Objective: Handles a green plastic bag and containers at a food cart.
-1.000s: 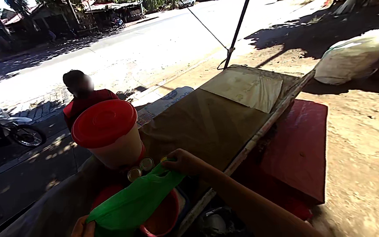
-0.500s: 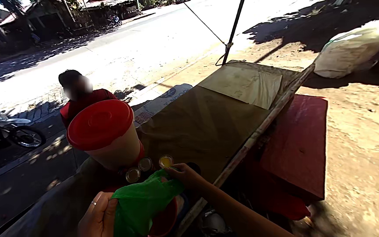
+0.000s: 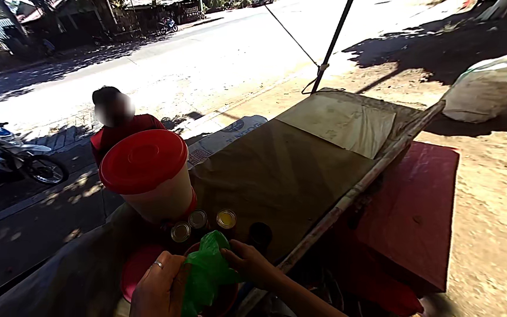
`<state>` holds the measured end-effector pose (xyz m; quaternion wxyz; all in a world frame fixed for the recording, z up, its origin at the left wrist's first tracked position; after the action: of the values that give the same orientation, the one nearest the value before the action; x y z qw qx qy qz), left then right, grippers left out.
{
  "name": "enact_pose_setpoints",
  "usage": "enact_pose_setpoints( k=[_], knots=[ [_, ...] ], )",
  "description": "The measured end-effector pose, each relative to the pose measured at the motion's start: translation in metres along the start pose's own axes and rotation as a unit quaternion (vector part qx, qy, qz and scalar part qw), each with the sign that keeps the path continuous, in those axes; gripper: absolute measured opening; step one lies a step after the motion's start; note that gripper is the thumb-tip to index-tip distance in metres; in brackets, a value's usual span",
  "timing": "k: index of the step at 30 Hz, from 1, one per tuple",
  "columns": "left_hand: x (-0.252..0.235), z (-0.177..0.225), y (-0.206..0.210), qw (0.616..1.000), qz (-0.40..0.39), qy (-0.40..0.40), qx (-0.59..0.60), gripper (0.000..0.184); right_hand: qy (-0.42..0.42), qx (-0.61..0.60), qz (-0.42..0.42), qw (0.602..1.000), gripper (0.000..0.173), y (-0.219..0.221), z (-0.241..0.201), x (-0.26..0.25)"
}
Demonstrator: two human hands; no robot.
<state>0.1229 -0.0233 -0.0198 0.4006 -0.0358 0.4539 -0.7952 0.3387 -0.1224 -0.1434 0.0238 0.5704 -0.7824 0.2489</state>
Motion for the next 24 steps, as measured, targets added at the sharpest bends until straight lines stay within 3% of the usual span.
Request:
enact_pose_setpoints(
  k=[2, 4, 7, 9, 14, 17, 20, 24],
  knots=[
    [-0.001, -0.002, 0.002, 1.0, 0.008, -0.014, 0.006, 0.031, -0.006, 0.146, 0.025, 0.989, 0.055, -0.001, -0.016, 0.01],
    [-0.003, -0.006, 0.005, 0.999, 0.016, -0.033, 0.014, 0.029, -0.077, 0.207, 0.099, 0.97, 0.053, 0.002, -0.032, 0.023],
    [-0.007, -0.012, 0.017, 0.997, 0.028, -0.068, 0.031, 0.026, -0.289, 0.158, 0.247, 0.911, 0.039, 0.015, -0.05, 0.036],
    [-0.01, -0.01, 0.023, 0.993, 0.024, -0.099, 0.054, 0.024, -0.353, 0.124, 0.229, 0.899, 0.038, 0.029, -0.06, 0.041],
    [-0.015, -0.006, 0.023, 0.96, -0.056, -0.176, 0.211, 0.028, -0.302, 0.072, 0.159, 0.937, 0.011, 0.042, -0.048, 0.038],
    [-0.008, -0.025, 0.017, 0.93, -0.029, -0.229, 0.285, 0.032, -0.299, 0.028, 0.134, 0.944, 0.013, 0.028, -0.033, 0.038],
    [0.001, -0.05, 0.025, 0.917, 0.011, -0.289, 0.273, 0.031, -0.313, -0.029, 0.076, 0.946, 0.016, 0.019, -0.016, 0.038],
    [0.018, -0.078, 0.057, 0.913, -0.122, -0.279, 0.272, 0.04, -0.26, -0.07, 0.076, 0.96, 0.013, 0.015, -0.001, 0.041]
  ],
)
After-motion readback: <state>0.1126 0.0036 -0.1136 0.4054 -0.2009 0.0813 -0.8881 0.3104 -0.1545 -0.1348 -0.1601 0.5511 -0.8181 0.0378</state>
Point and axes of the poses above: each hand's wrist, its own x-axis away from the middle knuckle, its own y-axis out of the palm, z = x × y, the point moved 2 cm from there along -x, towards the middle knuckle, and after that the axes turned 7 degrees about z, right-handed, at the moved point
